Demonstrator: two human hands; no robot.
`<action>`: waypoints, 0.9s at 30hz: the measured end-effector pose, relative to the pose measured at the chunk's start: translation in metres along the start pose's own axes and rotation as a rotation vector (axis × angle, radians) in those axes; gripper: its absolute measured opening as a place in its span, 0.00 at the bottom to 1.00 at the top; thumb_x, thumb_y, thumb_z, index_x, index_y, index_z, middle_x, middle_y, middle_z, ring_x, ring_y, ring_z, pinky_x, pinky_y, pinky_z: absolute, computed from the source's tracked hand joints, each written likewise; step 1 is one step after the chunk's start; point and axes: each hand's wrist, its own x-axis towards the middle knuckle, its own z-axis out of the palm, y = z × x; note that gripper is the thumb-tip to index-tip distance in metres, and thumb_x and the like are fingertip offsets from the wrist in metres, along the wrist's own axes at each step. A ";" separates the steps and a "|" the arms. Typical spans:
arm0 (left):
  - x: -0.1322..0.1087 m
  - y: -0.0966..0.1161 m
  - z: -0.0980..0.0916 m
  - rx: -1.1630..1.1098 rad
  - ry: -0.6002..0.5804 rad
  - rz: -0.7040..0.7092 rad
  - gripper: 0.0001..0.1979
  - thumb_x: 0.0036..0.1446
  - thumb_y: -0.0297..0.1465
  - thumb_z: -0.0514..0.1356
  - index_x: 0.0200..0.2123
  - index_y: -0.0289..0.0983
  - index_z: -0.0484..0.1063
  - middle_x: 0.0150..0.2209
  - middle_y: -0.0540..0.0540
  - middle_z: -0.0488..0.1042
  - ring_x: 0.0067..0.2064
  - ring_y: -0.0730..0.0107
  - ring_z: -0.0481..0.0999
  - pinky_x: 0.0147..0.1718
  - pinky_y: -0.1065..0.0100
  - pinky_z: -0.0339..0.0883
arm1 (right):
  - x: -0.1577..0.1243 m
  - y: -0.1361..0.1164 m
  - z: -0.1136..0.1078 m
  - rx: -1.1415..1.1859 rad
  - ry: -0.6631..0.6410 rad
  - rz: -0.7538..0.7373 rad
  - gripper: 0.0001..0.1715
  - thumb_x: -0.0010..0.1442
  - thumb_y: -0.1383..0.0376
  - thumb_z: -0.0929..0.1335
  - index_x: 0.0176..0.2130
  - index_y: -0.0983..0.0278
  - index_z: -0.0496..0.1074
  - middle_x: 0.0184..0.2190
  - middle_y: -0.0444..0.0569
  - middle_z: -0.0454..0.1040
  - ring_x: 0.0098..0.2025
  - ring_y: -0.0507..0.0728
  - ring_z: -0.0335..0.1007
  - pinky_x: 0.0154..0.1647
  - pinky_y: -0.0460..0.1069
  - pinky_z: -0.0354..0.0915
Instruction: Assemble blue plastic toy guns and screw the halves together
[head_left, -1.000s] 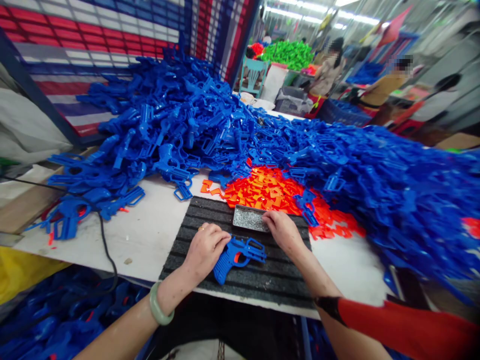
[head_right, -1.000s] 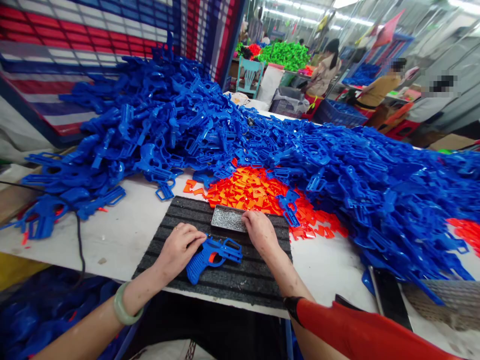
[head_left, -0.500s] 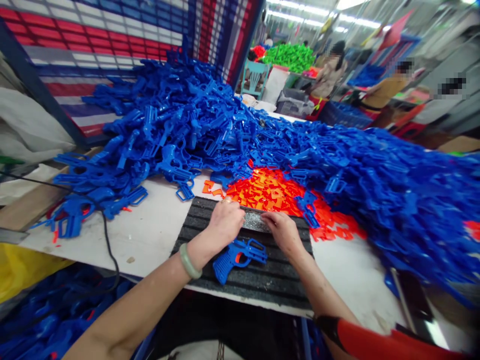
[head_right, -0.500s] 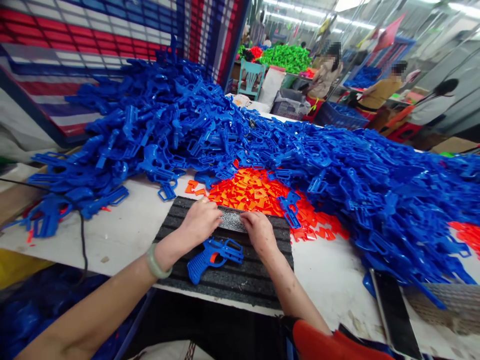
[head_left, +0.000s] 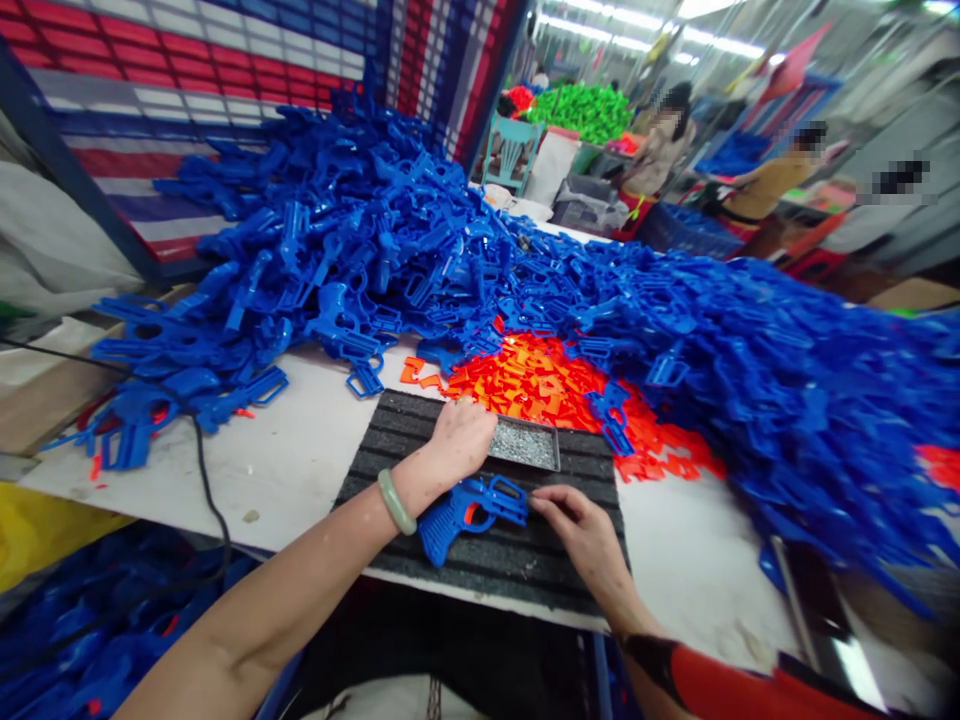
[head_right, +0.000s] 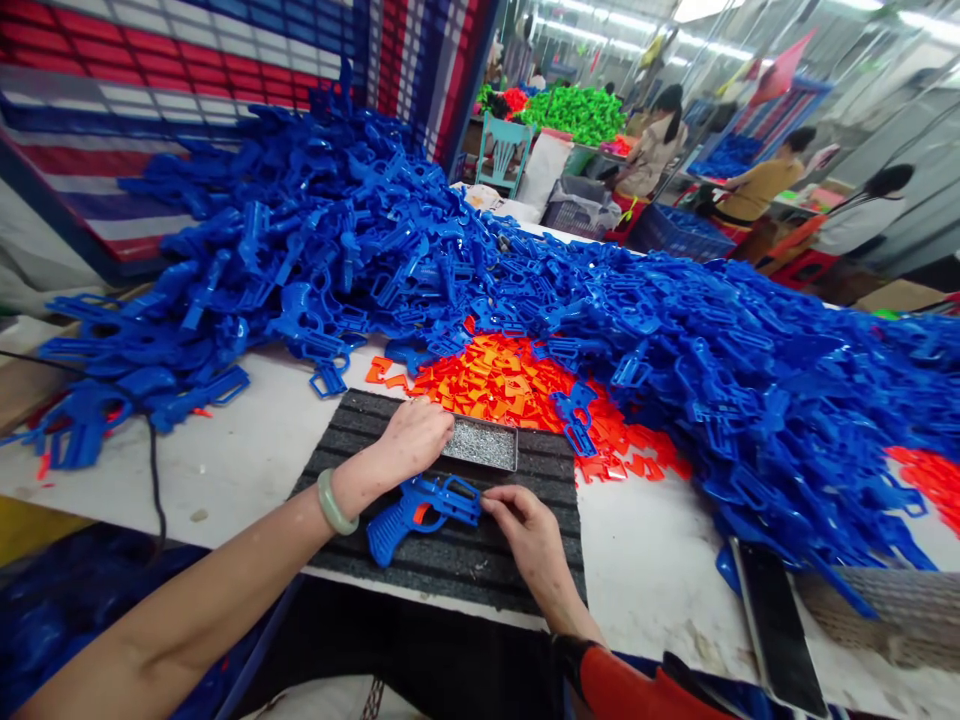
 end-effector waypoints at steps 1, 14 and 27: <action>0.001 0.000 0.003 0.007 0.008 0.002 0.12 0.62 0.27 0.53 0.35 0.32 0.76 0.34 0.37 0.75 0.43 0.53 0.72 0.40 0.58 0.63 | -0.001 0.000 0.001 -0.005 -0.006 -0.023 0.16 0.53 0.50 0.72 0.30 0.60 0.78 0.31 0.48 0.79 0.36 0.59 0.75 0.40 0.53 0.70; 0.003 -0.001 -0.004 0.027 -0.008 0.044 0.10 0.59 0.34 0.62 0.34 0.32 0.78 0.38 0.37 0.75 0.47 0.52 0.70 0.43 0.59 0.63 | 0.000 0.005 0.008 0.002 -0.099 -0.075 0.16 0.56 0.50 0.71 0.31 0.59 0.79 0.32 0.49 0.74 0.38 0.58 0.71 0.42 0.51 0.68; 0.005 -0.006 0.002 -0.006 0.047 0.020 0.09 0.62 0.33 0.59 0.34 0.33 0.76 0.35 0.41 0.76 0.42 0.58 0.72 0.40 0.63 0.64 | -0.008 0.003 -0.028 0.269 0.088 0.114 0.17 0.55 0.49 0.70 0.36 0.57 0.81 0.30 0.46 0.77 0.33 0.55 0.70 0.36 0.49 0.66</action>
